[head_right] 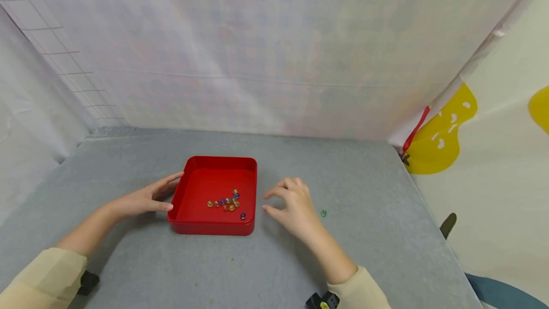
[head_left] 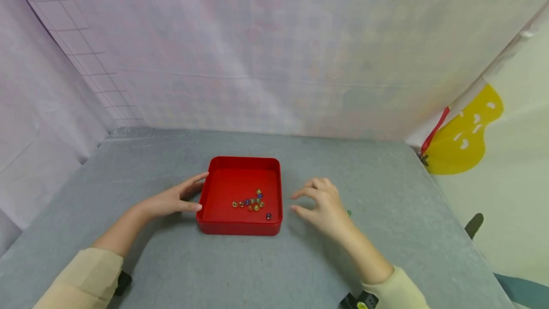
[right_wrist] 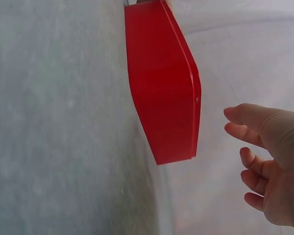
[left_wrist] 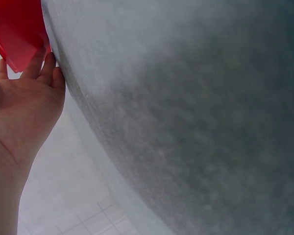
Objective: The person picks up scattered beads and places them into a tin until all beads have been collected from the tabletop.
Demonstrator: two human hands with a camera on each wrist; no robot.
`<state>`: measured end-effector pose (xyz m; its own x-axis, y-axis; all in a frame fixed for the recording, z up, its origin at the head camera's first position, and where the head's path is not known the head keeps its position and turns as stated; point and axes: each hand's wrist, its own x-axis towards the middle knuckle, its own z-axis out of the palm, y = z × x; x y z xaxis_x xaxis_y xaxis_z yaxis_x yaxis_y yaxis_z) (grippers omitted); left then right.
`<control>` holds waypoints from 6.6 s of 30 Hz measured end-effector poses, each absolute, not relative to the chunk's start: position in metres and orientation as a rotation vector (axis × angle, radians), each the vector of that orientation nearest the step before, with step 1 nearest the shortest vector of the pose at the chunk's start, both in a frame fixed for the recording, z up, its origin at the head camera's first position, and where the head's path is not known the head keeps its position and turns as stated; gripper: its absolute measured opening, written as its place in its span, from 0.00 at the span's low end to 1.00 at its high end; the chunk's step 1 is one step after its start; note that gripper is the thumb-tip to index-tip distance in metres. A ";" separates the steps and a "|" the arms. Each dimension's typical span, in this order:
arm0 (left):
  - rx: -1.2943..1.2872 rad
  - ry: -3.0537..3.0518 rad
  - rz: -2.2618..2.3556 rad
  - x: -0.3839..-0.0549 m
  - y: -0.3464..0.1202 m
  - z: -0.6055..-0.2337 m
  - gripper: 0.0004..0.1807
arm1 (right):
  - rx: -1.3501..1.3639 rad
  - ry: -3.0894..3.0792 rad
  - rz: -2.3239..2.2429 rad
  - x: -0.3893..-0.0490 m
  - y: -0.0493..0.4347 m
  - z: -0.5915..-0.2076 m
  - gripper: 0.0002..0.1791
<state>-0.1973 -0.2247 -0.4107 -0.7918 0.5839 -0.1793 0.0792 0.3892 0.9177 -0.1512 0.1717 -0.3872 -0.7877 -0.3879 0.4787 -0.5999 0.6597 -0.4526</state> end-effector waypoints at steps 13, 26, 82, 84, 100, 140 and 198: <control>0.586 2.158 1.417 -0.198 -0.225 -0.412 0.45 | 0.765 -2.485 0.847 -0.152 0.192 -0.390 0.12; 0.580 2.163 1.411 -0.198 -0.225 -0.412 0.46 | 0.708 -2.491 0.848 -0.150 0.213 -0.389 0.13; 0.563 2.179 1.401 -0.198 -0.224 -0.411 0.46 | 0.469 -2.752 0.871 -0.156 0.286 -0.398 0.12; 0.561 2.177 1.402 -0.198 -0.224 -0.411 0.46 | 0.466 -2.764 0.868 -0.155 0.286 -0.398 0.13; 0.543 2.174 1.400 -0.198 -0.224 -0.411 0.46 | 0.467 -2.824 0.842 -0.158 0.292 -0.406 0.11; 0.575 2.178 1.391 -0.196 -0.226 -0.411 0.46 | 0.484 -2.914 0.760 -0.157 0.292 -0.416 0.06; 0.573 2.172 1.399 -0.198 -0.225 -0.412 0.46 | 0.568 -2.783 0.799 -0.159 0.257 -0.395 0.07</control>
<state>-0.1977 -0.2254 -0.4124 -0.7915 0.5856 -0.1749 0.0830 0.3866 0.9185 -0.1590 0.2570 -0.3954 -0.9086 -0.3082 0.2820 -0.4109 0.7814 -0.4697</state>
